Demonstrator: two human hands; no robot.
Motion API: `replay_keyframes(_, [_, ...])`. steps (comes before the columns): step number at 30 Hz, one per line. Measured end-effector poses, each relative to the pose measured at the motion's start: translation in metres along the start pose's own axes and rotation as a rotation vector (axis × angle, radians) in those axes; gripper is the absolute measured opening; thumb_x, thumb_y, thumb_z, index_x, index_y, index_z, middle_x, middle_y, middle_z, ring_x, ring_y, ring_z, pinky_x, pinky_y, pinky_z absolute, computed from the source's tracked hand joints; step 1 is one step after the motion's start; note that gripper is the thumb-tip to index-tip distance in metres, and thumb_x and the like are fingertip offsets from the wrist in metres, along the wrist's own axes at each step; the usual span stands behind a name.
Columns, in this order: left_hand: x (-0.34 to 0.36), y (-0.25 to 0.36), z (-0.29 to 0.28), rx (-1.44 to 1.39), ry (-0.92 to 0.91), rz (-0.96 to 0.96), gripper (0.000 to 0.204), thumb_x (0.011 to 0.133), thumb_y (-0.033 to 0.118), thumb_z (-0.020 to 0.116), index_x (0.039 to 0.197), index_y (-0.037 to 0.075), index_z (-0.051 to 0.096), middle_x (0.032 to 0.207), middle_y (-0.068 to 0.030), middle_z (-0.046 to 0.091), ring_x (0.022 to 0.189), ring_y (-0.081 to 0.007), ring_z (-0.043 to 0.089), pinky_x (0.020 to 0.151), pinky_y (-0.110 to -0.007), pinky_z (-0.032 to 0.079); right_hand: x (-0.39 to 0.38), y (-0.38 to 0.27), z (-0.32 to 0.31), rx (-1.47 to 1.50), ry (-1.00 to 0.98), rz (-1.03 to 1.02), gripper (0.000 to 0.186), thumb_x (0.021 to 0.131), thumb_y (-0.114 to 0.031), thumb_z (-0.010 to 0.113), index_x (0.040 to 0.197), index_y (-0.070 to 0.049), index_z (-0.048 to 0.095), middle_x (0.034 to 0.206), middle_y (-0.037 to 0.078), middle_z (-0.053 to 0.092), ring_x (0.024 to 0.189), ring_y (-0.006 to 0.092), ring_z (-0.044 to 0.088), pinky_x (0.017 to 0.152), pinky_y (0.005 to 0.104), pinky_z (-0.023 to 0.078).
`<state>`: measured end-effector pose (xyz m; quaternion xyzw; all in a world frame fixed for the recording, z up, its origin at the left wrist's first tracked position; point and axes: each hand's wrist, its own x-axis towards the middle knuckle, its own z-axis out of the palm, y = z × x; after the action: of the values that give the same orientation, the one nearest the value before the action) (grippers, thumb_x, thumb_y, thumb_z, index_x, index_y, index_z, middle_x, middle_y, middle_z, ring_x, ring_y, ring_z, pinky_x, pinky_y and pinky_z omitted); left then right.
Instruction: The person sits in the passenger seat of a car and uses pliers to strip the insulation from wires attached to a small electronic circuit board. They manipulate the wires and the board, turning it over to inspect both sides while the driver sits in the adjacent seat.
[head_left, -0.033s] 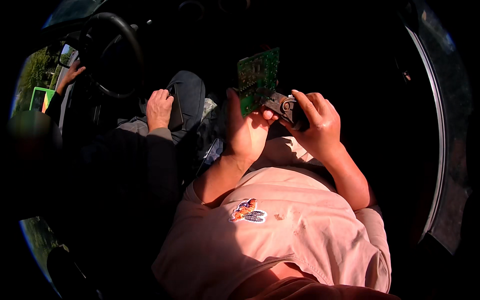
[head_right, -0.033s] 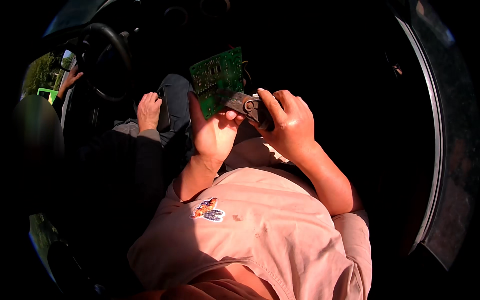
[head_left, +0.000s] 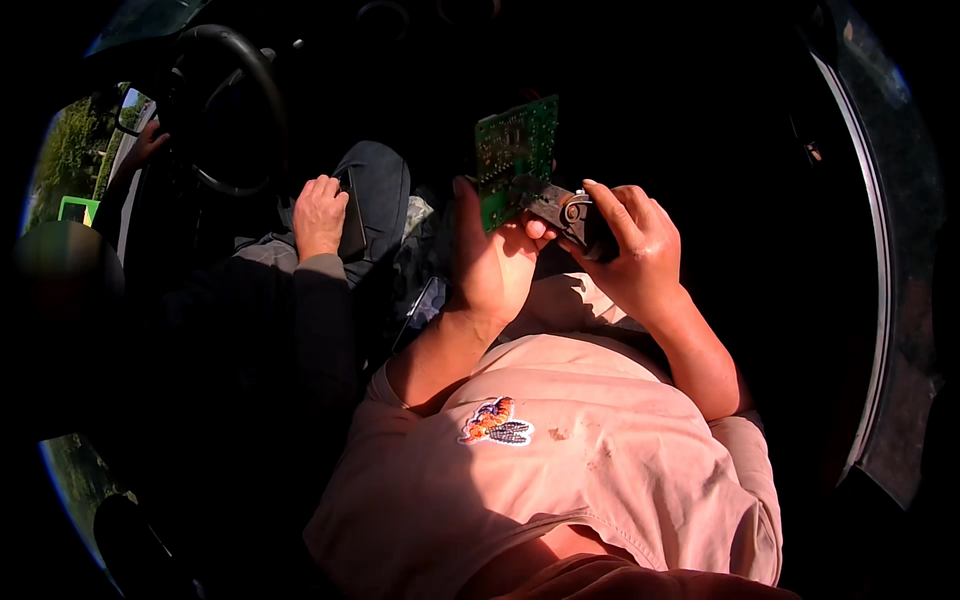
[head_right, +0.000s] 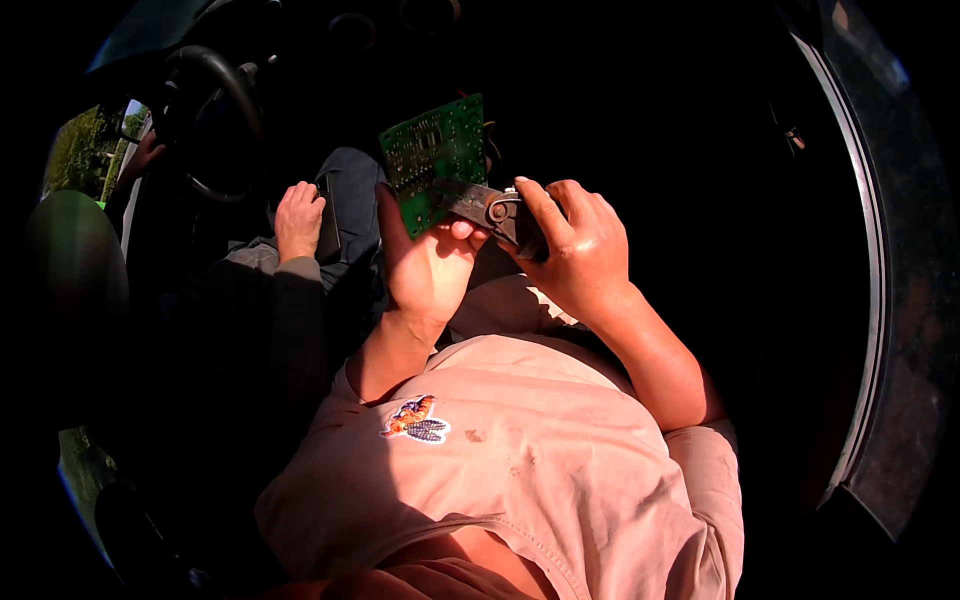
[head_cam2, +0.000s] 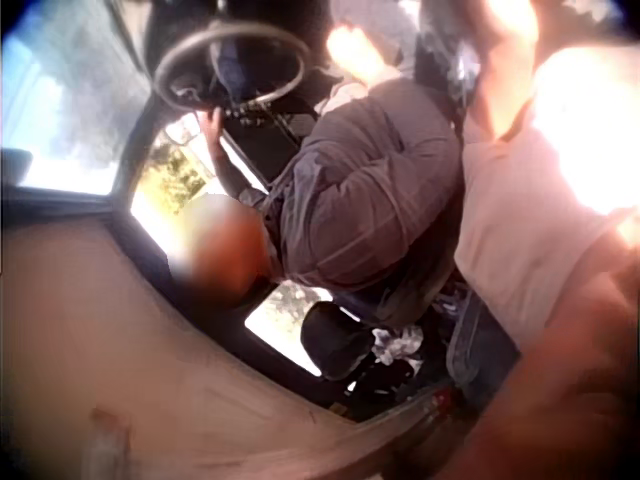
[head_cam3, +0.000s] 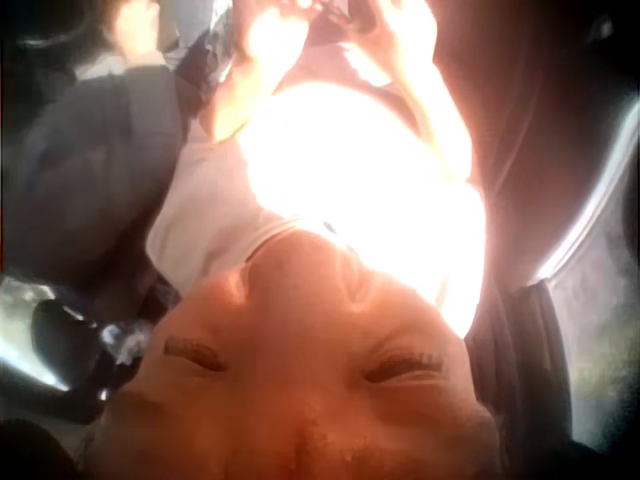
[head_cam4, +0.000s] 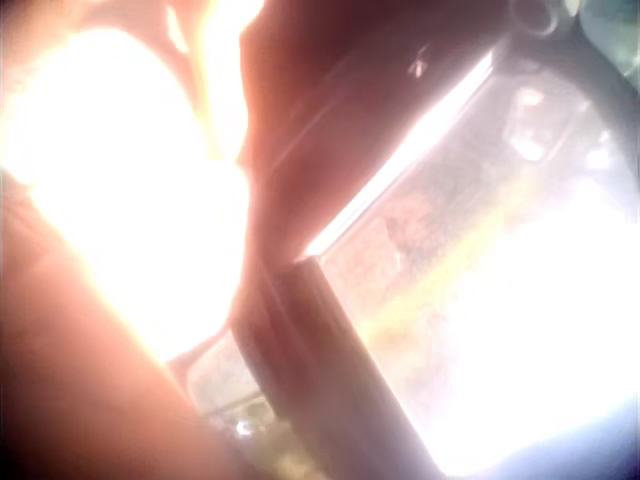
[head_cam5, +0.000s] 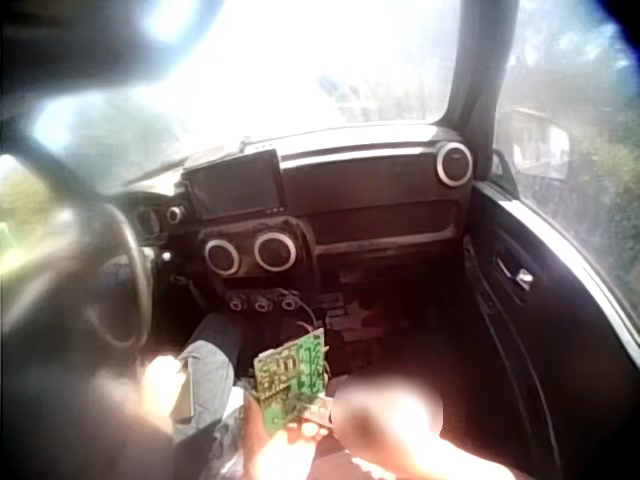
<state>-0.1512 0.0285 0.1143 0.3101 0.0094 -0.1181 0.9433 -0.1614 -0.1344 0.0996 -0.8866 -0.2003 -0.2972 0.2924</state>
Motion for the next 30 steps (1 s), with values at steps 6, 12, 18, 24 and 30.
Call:
replay_keyframes(6, [-0.009,0.001,-0.024,-0.016,-0.164,0.012,0.06,0.093,0.06,0.03,0.113,0.01,0.055,0.088,-0.0031,0.058,0.077,-0.0134,0.051,0.087,-0.033,0.042,-0.01,-0.014,0.007,-0.002,-0.003,-0.001,0.055,0.061,-0.013,0.075,0.114,-0.006,0.058,0.085,0.011,0.056,0.068,0.0262,0.057,0.058,0.0355,0.046])
replay_keyframes(12, [-0.022,0.02,-0.024,-0.029,0.003,0.018,0.054,0.092,0.058,0.038,0.108,0.01,0.056,0.088,-0.002,0.06,0.074,-0.0136,0.053,0.083,-0.033,0.046,-0.008,-0.038,0.013,-0.033,-0.013,0.012,0.057,0.058,-0.01,0.076,0.112,-0.006,0.059,0.083,0.01,0.056,0.065,0.0256,0.056,0.058,0.0344,0.046])
replay_keyframes(18, [-0.032,0.025,-0.016,-0.021,-0.015,-0.028,0.059,0.095,0.057,0.031,0.1,0.003,0.056,0.081,-0.0044,0.058,0.075,-0.0148,0.052,0.076,-0.032,0.044,-0.017,-0.051,0.021,-0.073,-0.034,0.064,0.063,0.056,-0.015,0.081,0.114,-0.007,0.057,0.085,0.008,0.053,0.066,0.0227,0.053,0.058,0.0324,0.045])
replay_keyframes(24, [-0.029,0.012,-0.016,0.019,0.141,-0.038,0.05,0.094,0.055,0.038,0.1,0.009,0.057,0.081,-0.0005,0.058,0.073,-0.0107,0.051,0.076,-0.03,0.044,-0.018,-0.036,0.011,-0.157,-0.071,-0.003,0.065,0.055,-0.014,0.079,0.116,-0.007,0.056,0.085,0.008,0.053,0.069,0.0229,0.055,0.061,0.0337,0.045])
replay_keyframes(30, [-0.021,0.008,-0.024,0.121,0.266,0.027,0.047,0.092,0.055,0.044,0.104,0.012,0.056,0.087,-0.0005,0.059,0.074,-0.011,0.05,0.077,-0.031,0.043,-0.013,-0.034,0.011,-0.21,-0.106,-0.032,0.061,0.057,-0.012,0.075,0.115,-0.007,0.056,0.083,0.007,0.053,0.07,0.0217,0.055,0.064,0.0336,0.044])
